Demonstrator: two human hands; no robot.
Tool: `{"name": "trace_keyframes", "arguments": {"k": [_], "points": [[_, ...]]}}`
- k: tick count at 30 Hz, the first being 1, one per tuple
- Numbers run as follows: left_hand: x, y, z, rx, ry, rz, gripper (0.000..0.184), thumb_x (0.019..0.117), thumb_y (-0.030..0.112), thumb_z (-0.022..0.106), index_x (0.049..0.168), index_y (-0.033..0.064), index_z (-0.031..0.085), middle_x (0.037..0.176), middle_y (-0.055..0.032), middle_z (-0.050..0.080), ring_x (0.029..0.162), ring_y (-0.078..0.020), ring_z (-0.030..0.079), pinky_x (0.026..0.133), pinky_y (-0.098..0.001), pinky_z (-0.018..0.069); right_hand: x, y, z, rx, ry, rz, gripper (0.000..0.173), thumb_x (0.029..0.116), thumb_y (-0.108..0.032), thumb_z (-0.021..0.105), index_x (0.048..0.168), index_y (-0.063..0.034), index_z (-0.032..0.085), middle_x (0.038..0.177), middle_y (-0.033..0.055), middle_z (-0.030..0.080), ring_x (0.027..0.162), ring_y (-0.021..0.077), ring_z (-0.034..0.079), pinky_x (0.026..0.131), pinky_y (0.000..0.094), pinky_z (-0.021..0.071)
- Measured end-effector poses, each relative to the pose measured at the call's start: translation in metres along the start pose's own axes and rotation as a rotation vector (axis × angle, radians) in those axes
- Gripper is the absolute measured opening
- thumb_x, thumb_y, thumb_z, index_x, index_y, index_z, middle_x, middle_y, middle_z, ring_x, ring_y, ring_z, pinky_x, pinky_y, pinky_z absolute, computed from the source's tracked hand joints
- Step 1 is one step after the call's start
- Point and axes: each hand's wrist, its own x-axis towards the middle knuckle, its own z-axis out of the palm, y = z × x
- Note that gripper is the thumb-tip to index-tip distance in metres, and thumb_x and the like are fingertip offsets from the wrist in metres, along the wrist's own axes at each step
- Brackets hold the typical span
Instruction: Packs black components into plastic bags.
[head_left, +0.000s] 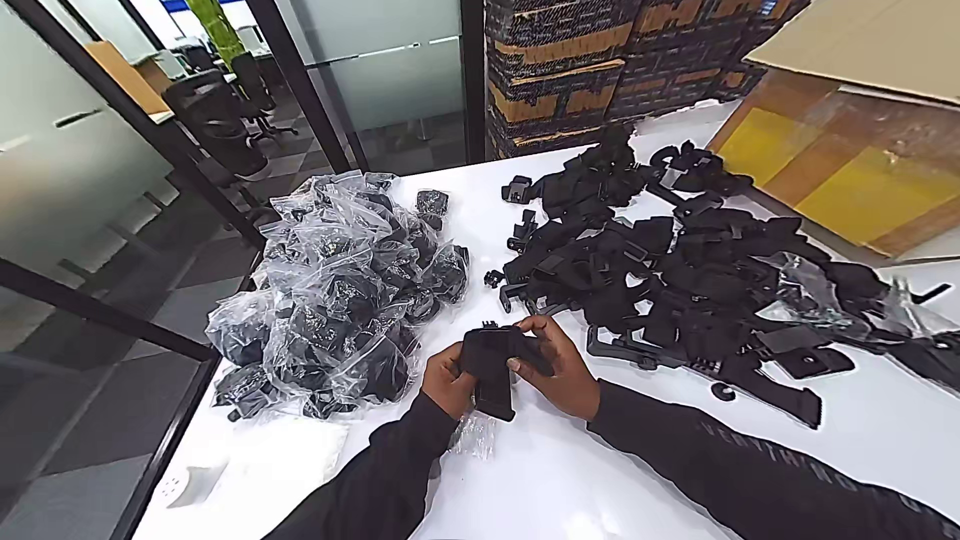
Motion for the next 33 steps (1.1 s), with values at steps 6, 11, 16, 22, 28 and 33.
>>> {"name": "trace_keyframes", "arguments": {"k": [6, 11, 16, 22, 28, 33], "points": [[0.003, -0.008, -0.002, -0.054, 0.004, 0.07, 0.018, 0.0976, -0.001, 0.051, 0.102, -0.0023, 0.068, 0.087, -0.0012, 0.074, 0.081, -0.0064, 0.071, 0.079, -0.0294, 0.0608, 0.003, 0.001, -0.004, -0.089, 0.016, -0.082, 0.053, 0.092, -0.012, 0.075, 0.139, 0.0036, 0.054, 0.133, 0.0126, 0.059, 0.122, 0.0149, 0.061, 0.101, 0.0308, 0.057], [0.003, -0.006, -0.003, -0.061, -0.024, 0.071, 0.021, 0.0975, -0.002, 0.049, 0.109, -0.0045, 0.066, 0.093, -0.0023, 0.074, 0.086, -0.0065, 0.071, 0.082, -0.0299, 0.0604, 0.003, 0.006, -0.004, -0.073, 0.0, -0.115, 0.048, 0.0905, -0.011, 0.078, 0.134, -0.0008, 0.061, 0.132, 0.011, 0.058, 0.113, 0.0129, 0.064, 0.089, 0.0283, 0.0611], [0.002, -0.004, 0.0, -0.079, -0.054, 0.071, 0.026, 0.0912, -0.008, 0.057, 0.117, -0.0096, 0.063, 0.101, -0.0081, 0.076, 0.093, -0.0117, 0.073, 0.087, -0.0336, 0.0617, 0.001, 0.006, -0.001, -0.04, 0.024, -0.061, 0.05, 0.0864, -0.005, 0.081, 0.132, -0.0001, 0.061, 0.129, 0.0113, 0.058, 0.095, 0.0119, 0.069, 0.079, 0.0289, 0.0645], [0.0, -0.001, 0.001, 0.002, -0.046, 0.051, 0.027, 0.0879, -0.006, 0.064, 0.115, -0.0086, 0.064, 0.098, -0.0084, 0.076, 0.089, -0.0119, 0.074, 0.084, -0.0327, 0.063, 0.001, 0.009, 0.0, -0.057, 0.015, -0.039, 0.051, 0.0856, -0.004, 0.081, 0.131, -0.0017, 0.06, 0.129, 0.0114, 0.056, 0.086, 0.0115, 0.069, 0.075, 0.0292, 0.0649], [0.0, -0.005, -0.001, -0.065, -0.074, 0.093, 0.023, 0.0932, -0.005, 0.053, 0.113, -0.0084, 0.063, 0.097, -0.0053, 0.075, 0.089, -0.0095, 0.073, 0.084, -0.0324, 0.062, 0.0, 0.008, -0.001, -0.037, -0.029, -0.043, 0.057, 0.0833, -0.003, 0.082, 0.135, -0.003, 0.058, 0.131, 0.0108, 0.055, 0.088, 0.0123, 0.07, 0.076, 0.0308, 0.0651], [0.001, -0.005, -0.003, -0.081, -0.037, 0.056, 0.027, 0.0928, -0.006, 0.05, 0.118, -0.0085, 0.06, 0.098, -0.0048, 0.075, 0.089, -0.0097, 0.073, 0.083, -0.0327, 0.0621, 0.003, 0.012, -0.008, 0.07, -0.172, -0.107, 0.068, 0.0846, 0.0, 0.073, 0.147, -0.0074, 0.047, 0.145, 0.0115, 0.045, 0.104, 0.0177, 0.068, 0.085, 0.038, 0.0642]]}}
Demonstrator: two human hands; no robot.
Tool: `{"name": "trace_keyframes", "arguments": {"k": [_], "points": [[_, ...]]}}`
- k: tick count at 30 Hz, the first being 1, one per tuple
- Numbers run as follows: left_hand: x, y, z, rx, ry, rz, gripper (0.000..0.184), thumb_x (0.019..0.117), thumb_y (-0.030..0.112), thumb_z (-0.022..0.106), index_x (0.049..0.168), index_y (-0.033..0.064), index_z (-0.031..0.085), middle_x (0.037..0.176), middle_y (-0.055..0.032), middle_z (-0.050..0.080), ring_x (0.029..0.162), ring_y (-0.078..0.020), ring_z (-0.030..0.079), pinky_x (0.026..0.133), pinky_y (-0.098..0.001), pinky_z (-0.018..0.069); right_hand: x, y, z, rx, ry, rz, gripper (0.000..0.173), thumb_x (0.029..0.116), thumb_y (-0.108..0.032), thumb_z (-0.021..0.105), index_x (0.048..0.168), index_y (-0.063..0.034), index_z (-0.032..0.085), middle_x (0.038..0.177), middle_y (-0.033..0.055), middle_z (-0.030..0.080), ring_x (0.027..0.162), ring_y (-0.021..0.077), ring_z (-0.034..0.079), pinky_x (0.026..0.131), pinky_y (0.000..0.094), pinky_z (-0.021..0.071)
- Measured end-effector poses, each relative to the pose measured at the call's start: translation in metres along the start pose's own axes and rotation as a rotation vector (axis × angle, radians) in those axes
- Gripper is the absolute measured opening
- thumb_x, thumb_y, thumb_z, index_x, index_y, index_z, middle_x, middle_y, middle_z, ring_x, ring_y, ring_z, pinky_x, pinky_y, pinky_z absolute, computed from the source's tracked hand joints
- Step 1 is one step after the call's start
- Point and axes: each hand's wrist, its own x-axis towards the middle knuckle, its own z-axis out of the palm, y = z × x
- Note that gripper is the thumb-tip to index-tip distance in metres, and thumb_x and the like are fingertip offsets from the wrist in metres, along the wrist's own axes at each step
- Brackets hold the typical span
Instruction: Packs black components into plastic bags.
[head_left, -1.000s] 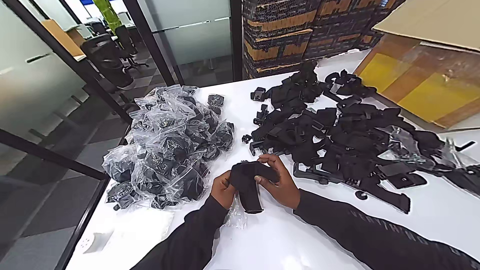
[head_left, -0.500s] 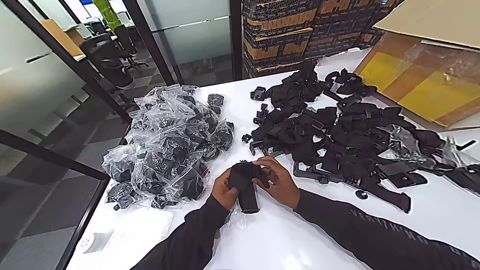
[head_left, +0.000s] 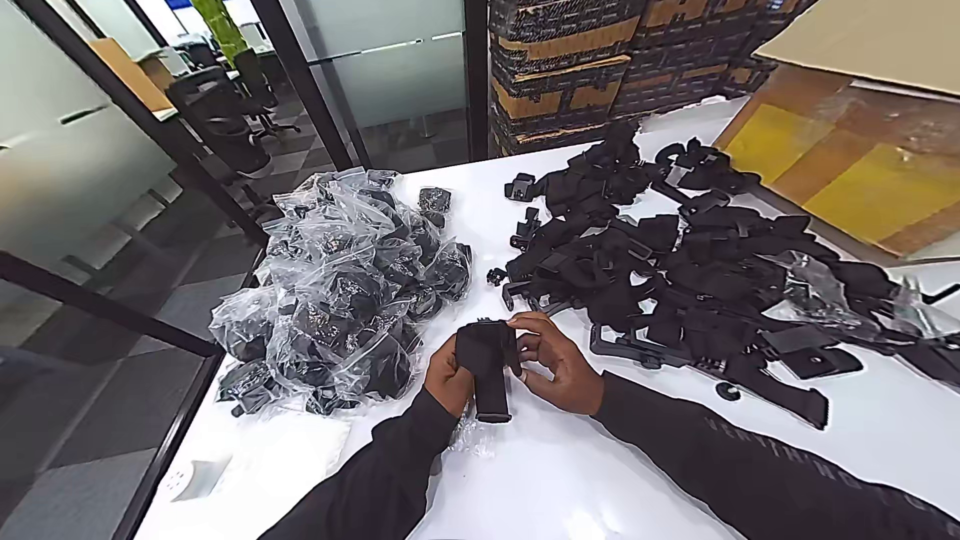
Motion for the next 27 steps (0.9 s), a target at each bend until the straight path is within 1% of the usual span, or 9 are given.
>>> {"name": "trace_keyframes", "arguments": {"k": [3, 5, 8, 14, 17, 20, 22, 24, 27], "points": [[0.001, -0.002, 0.001, 0.0, -0.005, 0.014, 0.029, 0.0912, -0.007, 0.05, 0.118, -0.0096, 0.06, 0.1, -0.0063, 0.075, 0.091, -0.0099, 0.073, 0.086, -0.0326, 0.0616, 0.001, 0.003, 0.0, 0.008, 0.032, 0.008, 0.057, 0.0893, -0.001, 0.07, 0.143, -0.0073, 0.052, 0.142, 0.0108, 0.048, 0.102, 0.0166, 0.068, 0.084, 0.0366, 0.0641], [0.0, -0.002, 0.002, 0.006, -0.028, 0.036, 0.028, 0.0912, -0.008, 0.052, 0.118, -0.0112, 0.059, 0.102, -0.0079, 0.074, 0.094, -0.0104, 0.072, 0.087, -0.0329, 0.0612, 0.001, 0.002, 0.001, -0.063, 0.064, 0.028, 0.051, 0.0914, -0.01, 0.075, 0.139, -0.0079, 0.057, 0.138, 0.0096, 0.05, 0.098, 0.0125, 0.068, 0.08, 0.0323, 0.0642], [-0.002, -0.001, 0.004, 0.044, -0.043, 0.06, 0.027, 0.0918, -0.007, 0.053, 0.118, -0.0115, 0.06, 0.104, -0.0076, 0.075, 0.096, -0.0088, 0.072, 0.09, -0.0318, 0.0604, 0.001, 0.0, 0.001, -0.201, 0.112, 0.049, 0.047, 0.0881, -0.014, 0.079, 0.131, -0.0057, 0.062, 0.131, 0.0108, 0.054, 0.094, 0.0105, 0.067, 0.075, 0.0285, 0.0635], [-0.002, -0.002, 0.004, 0.087, -0.083, 0.088, 0.029, 0.0909, -0.004, 0.056, 0.118, -0.0135, 0.06, 0.107, -0.0104, 0.073, 0.101, -0.0086, 0.07, 0.093, -0.0315, 0.0587, 0.002, -0.001, 0.002, -0.233, 0.142, 0.048, 0.044, 0.0832, -0.006, 0.08, 0.124, -0.0039, 0.065, 0.128, 0.0108, 0.055, 0.093, 0.0099, 0.067, 0.074, 0.0273, 0.0635], [-0.002, -0.001, 0.005, 0.104, -0.085, 0.112, 0.029, 0.0936, 0.002, 0.06, 0.118, -0.0135, 0.06, 0.107, -0.0102, 0.073, 0.101, -0.0076, 0.07, 0.094, -0.0304, 0.0585, 0.001, -0.003, 0.003, -0.258, 0.144, 0.054, 0.043, 0.0829, -0.005, 0.08, 0.123, -0.0037, 0.066, 0.126, 0.0109, 0.055, 0.092, 0.0088, 0.066, 0.073, 0.0259, 0.0629], [-0.003, -0.001, 0.006, 0.124, -0.082, 0.094, 0.04, 0.0932, 0.015, 0.069, 0.121, -0.0133, 0.059, 0.109, -0.0111, 0.073, 0.101, -0.0091, 0.071, 0.093, -0.0299, 0.0593, 0.001, -0.003, 0.004, -0.305, 0.137, 0.057, 0.042, 0.0843, -0.007, 0.079, 0.124, -0.0044, 0.066, 0.125, 0.012, 0.055, 0.089, 0.0078, 0.066, 0.072, 0.0243, 0.0623], [-0.004, 0.002, 0.008, 0.17, -0.055, 0.05, 0.047, 0.088, 0.017, 0.076, 0.121, -0.012, 0.06, 0.108, -0.0115, 0.074, 0.1, -0.011, 0.072, 0.092, -0.0307, 0.0607, 0.0, -0.004, 0.005, -0.332, 0.125, 0.069, 0.042, 0.0847, -0.006, 0.079, 0.124, -0.0036, 0.066, 0.125, 0.0137, 0.055, 0.088, 0.0086, 0.066, 0.071, 0.0242, 0.062], [-0.004, 0.003, 0.01, 0.22, -0.012, 0.005, 0.045, 0.0841, 0.013, 0.08, 0.118, -0.0101, 0.062, 0.105, -0.0113, 0.075, 0.097, -0.0121, 0.073, 0.091, -0.0318, 0.0618, 0.0, -0.005, 0.007, -0.354, 0.113, 0.067, 0.042, 0.0849, -0.007, 0.079, 0.124, -0.0018, 0.066, 0.126, 0.0155, 0.055, 0.087, 0.0097, 0.067, 0.072, 0.0249, 0.0626], [-0.004, 0.002, 0.011, 0.263, 0.021, -0.008, 0.035, 0.0842, 0.003, 0.073, 0.116, -0.0084, 0.064, 0.102, -0.01, 0.076, 0.093, -0.0115, 0.074, 0.089, -0.0316, 0.0623, 0.001, -0.005, 0.008, -0.396, 0.089, 0.051, 0.041, 0.087, -0.015, 0.081, 0.123, -0.0017, 0.066, 0.123, 0.0147, 0.055, 0.084, 0.0078, 0.066, 0.069, 0.0225, 0.0615]]}}
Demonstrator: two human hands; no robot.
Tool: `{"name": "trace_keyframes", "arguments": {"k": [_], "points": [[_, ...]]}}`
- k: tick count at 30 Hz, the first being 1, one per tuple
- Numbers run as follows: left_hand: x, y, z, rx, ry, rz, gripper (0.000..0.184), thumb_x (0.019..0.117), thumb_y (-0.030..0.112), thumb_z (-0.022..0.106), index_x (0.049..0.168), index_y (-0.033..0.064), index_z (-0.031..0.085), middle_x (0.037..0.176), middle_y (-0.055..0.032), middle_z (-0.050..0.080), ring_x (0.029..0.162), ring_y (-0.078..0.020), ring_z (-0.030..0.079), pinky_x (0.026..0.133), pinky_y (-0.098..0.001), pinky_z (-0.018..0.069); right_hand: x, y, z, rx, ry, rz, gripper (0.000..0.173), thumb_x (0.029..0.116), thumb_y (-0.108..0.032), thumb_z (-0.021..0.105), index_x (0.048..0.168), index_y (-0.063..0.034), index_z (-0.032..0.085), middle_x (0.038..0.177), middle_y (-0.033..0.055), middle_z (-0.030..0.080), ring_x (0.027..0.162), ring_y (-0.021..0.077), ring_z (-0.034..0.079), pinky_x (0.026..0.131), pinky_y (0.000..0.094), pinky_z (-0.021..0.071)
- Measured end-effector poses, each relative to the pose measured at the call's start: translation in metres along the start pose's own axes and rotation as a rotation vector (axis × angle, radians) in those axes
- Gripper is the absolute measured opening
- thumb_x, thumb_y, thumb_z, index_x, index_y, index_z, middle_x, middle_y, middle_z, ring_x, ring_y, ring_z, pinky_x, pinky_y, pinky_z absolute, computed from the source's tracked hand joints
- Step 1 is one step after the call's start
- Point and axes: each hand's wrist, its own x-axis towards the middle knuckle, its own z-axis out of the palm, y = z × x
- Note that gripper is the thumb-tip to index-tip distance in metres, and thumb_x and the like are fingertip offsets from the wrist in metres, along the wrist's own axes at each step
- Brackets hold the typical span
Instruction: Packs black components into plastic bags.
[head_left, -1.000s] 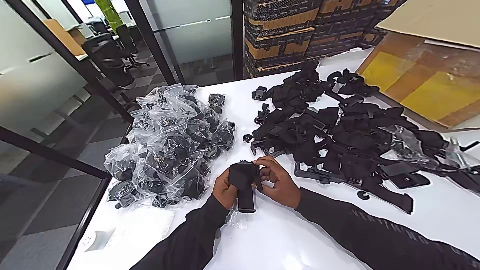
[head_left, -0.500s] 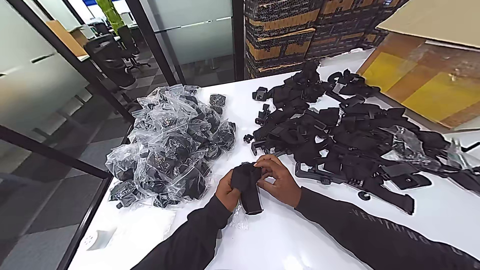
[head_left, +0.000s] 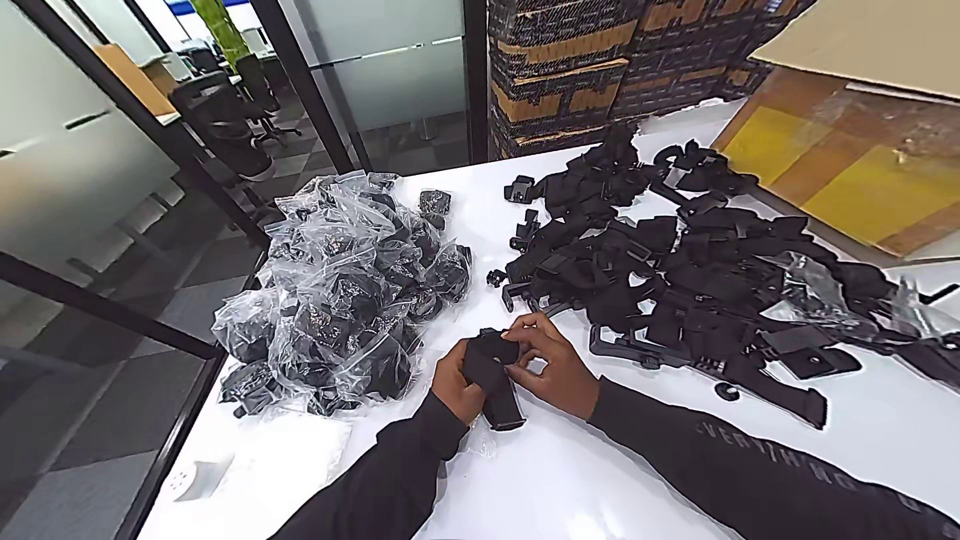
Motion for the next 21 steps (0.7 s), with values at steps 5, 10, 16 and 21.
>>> {"name": "trace_keyframes", "arguments": {"k": [5, 10, 16, 21], "points": [[0.0001, 0.0002, -0.0006, 0.018, 0.016, 0.006, 0.033, 0.0853, 0.003, 0.072, 0.116, -0.0072, 0.064, 0.1, -0.0089, 0.076, 0.092, -0.0113, 0.074, 0.087, -0.0318, 0.0626, 0.0008, -0.0021, -0.0025, -0.174, 0.002, -0.064, 0.057, 0.0833, -0.033, 0.083, 0.129, -0.0061, 0.062, 0.125, 0.0142, 0.055, 0.09, 0.0057, 0.057, 0.069, 0.0171, 0.0498], [-0.0034, -0.0011, -0.0009, 0.287, 0.13, 0.089, 0.042, 0.0797, 0.012, 0.078, 0.116, -0.0044, 0.067, 0.095, -0.0068, 0.078, 0.085, -0.0103, 0.075, 0.08, -0.0339, 0.0645, -0.0025, -0.0084, -0.0034, -0.177, -0.02, -0.182, 0.055, 0.0815, -0.046, 0.082, 0.115, -0.0063, 0.063, 0.11, 0.0107, 0.06, 0.098, 0.0121, 0.059, 0.082, 0.0247, 0.0522], [-0.0055, -0.0007, -0.0002, 0.476, 0.131, 0.207, 0.041, 0.0795, 0.013, 0.079, 0.116, -0.0025, 0.069, 0.095, -0.0087, 0.078, 0.084, -0.0152, 0.077, 0.076, -0.0391, 0.0652, -0.0041, -0.0016, 0.0027, 0.152, -0.162, -0.133, 0.04, 0.0928, -0.041, 0.074, 0.098, -0.0017, 0.066, 0.084, 0.0019, 0.06, 0.076, 0.0022, 0.054, 0.066, 0.0168, 0.0434], [-0.0033, -0.0057, -0.0022, 0.476, 0.124, 0.16, 0.037, 0.0886, 0.017, 0.071, 0.119, -0.0042, 0.068, 0.093, -0.0092, 0.078, 0.081, -0.0158, 0.077, 0.076, -0.0399, 0.0654, -0.0064, -0.006, 0.0052, 0.297, -0.168, -0.121, 0.026, 0.0973, -0.019, 0.069, 0.078, -0.0045, 0.06, 0.073, -0.0002, 0.056, 0.066, 0.0002, 0.051, 0.058, 0.0157, 0.0403]]}}
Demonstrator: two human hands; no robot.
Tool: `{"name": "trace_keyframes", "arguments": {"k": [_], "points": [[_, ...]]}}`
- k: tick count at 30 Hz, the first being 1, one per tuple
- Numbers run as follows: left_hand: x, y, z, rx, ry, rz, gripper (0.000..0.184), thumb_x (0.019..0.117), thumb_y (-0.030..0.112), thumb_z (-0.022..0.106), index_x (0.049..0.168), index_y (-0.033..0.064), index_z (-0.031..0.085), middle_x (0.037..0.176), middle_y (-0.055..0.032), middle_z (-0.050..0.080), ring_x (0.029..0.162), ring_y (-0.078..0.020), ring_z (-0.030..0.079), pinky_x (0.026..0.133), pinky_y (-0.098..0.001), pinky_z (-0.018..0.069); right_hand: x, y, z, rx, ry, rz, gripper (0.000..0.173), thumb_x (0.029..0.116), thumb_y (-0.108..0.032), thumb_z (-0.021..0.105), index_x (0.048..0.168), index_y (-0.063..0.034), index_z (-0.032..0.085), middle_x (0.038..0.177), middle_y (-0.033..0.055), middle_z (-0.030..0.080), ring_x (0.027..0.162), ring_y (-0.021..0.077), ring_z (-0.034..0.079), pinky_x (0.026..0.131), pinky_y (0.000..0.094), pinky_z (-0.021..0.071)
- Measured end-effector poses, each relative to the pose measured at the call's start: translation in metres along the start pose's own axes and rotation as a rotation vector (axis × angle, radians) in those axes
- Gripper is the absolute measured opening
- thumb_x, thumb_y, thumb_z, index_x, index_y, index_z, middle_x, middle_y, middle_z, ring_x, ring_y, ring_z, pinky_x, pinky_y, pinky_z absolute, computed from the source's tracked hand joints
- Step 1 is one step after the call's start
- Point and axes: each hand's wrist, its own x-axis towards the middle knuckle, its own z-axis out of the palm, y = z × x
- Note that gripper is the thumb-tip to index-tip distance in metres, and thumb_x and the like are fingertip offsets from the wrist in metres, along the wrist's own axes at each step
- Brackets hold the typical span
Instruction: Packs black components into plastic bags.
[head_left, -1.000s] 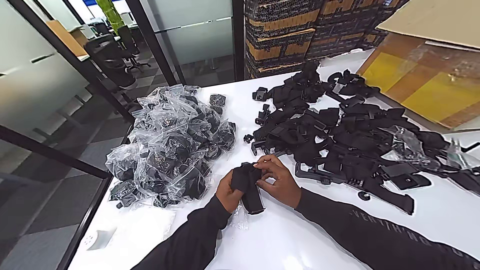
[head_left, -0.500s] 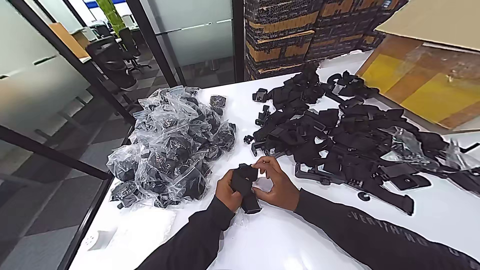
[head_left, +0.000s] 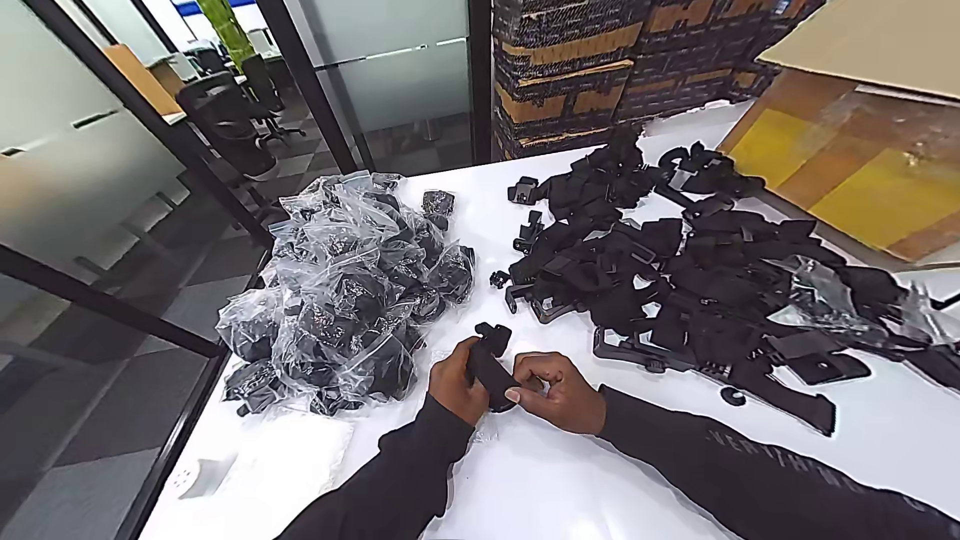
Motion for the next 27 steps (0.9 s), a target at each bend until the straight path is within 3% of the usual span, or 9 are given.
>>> {"name": "trace_keyframes", "arguments": {"k": [5, 7, 9, 14, 17, 20, 22, 24, 27], "points": [[0.005, 0.001, -0.003, -0.114, -0.017, -0.113, 0.025, 0.0932, 0.007, 0.059, 0.114, -0.0017, 0.071, 0.092, -0.0076, 0.078, 0.084, -0.0122, 0.076, 0.08, -0.0361, 0.0639, 0.001, -0.007, -0.003, -0.054, -0.038, -0.07, 0.025, 0.0959, -0.015, 0.065, 0.076, -0.0052, 0.055, 0.07, 0.0012, 0.052, 0.064, 0.0022, 0.048, 0.056, 0.0164, 0.0373], [0.014, -0.002, -0.011, -0.156, 0.017, -0.27, 0.026, 0.0921, 0.002, 0.057, 0.114, -0.0058, 0.069, 0.096, -0.0132, 0.076, 0.09, -0.0171, 0.074, 0.086, -0.0412, 0.0612, -0.002, -0.01, -0.003, -0.1, -0.082, -0.129, 0.021, 0.0941, -0.013, 0.064, 0.076, -0.004, 0.058, 0.069, 0.0032, 0.054, 0.065, 0.0045, 0.052, 0.058, 0.017, 0.0409], [0.025, -0.017, -0.021, -0.171, 0.098, -0.323, 0.025, 0.093, 0.004, 0.06, 0.114, -0.0065, 0.068, 0.099, -0.0132, 0.075, 0.093, -0.0151, 0.073, 0.09, -0.0388, 0.0601, -0.007, -0.013, 0.0, -0.159, -0.131, -0.178, 0.018, 0.093, -0.013, 0.064, 0.078, -0.004, 0.061, 0.069, 0.0047, 0.056, 0.066, 0.0079, 0.055, 0.058, 0.0195, 0.0446], [0.017, -0.01, -0.012, -0.137, 0.074, -0.106, 0.027, 0.0917, 0.005, 0.059, 0.115, -0.0052, 0.069, 0.097, -0.0095, 0.077, 0.09, -0.0119, 0.075, 0.086, -0.036, 0.0624, -0.007, -0.003, -0.008, -0.346, -0.011, -0.122, 0.022, 0.0949, -0.023, 0.067, 0.084, -0.0041, 0.064, 0.071, 0.0048, 0.057, 0.065, 0.0087, 0.055, 0.058, 0.0209, 0.0457], [0.011, -0.008, -0.007, -0.154, 0.036, -0.003, 0.03, 0.0927, 0.005, 0.059, 0.118, -0.0087, 0.067, 0.094, -0.0105, 0.077, 0.085, -0.0117, 0.075, 0.08, -0.0337, 0.0637, -0.003, -0.001, -0.011, -0.339, 0.132, 0.029, 0.036, 0.0915, -0.037, 0.074, 0.101, -0.0048, 0.061, 0.082, 0.0009, 0.055, 0.069, 0.0019, 0.051, 0.06, 0.0159, 0.0427], [0.009, -0.009, -0.003, -0.143, 0.05, 0.071, 0.032, 0.092, 0.007, 0.062, 0.117, -0.0123, 0.066, 0.09, -0.0127, 0.077, 0.077, -0.0134, 0.076, 0.073, -0.0343, 0.0648, -0.003, 0.002, -0.011, -0.282, 0.125, 0.127, 0.047, 0.0876, -0.045, 0.078, 0.106, -0.0061, 0.059, 0.087, -0.0022, 0.056, 0.072, -0.0008, 0.05, 0.06, 0.015, 0.042], [0.008, -0.009, -0.002, -0.112, 0.038, 0.138, 0.032, 0.0928, 0.008, 0.064, 0.116, -0.013, 0.066, 0.092, -0.0148, 0.077, 0.08, -0.0149, 0.077, 0.075, -0.035, 0.0653, -0.002, 0.004, -0.009, -0.244, 0.099, 0.134, 0.047, 0.0882, -0.045, 0.078, 0.108, -0.0053, 0.062, 0.086, -0.0027, 0.057, 0.071, -0.0012, 0.051, 0.06, 0.015, 0.0424], [0.008, -0.007, -0.002, -0.09, -0.003, 0.187, 0.031, 0.0934, 0.009, 0.064, 0.116, -0.0123, 0.067, 0.095, -0.0159, 0.077, 0.084, -0.0161, 0.077, 0.079, -0.0357, 0.0648, -0.002, 0.003, -0.007, -0.197, 0.092, 0.104, 0.039, 0.0925, -0.038, 0.075, 0.107, -0.0036, 0.064, 0.085, -0.0016, 0.06, 0.071, -0.001, 0.052, 0.061, 0.0152, 0.0443], [0.007, -0.006, -0.003, -0.076, -0.069, 0.185, 0.033, 0.0944, 0.009, 0.062, 0.119, -0.0118, 0.065, 0.099, -0.0165, 0.076, 0.088, -0.0178, 0.077, 0.082, -0.0374, 0.064, -0.001, 0.0, -0.005, -0.182, 0.104, -0.036, 0.025, 0.0998, -0.022, 0.066, 0.086, -0.0015, 0.063, 0.076, 0.003, 0.059, 0.068, 0.002, 0.053, 0.061, 0.0162, 0.0434]]}}
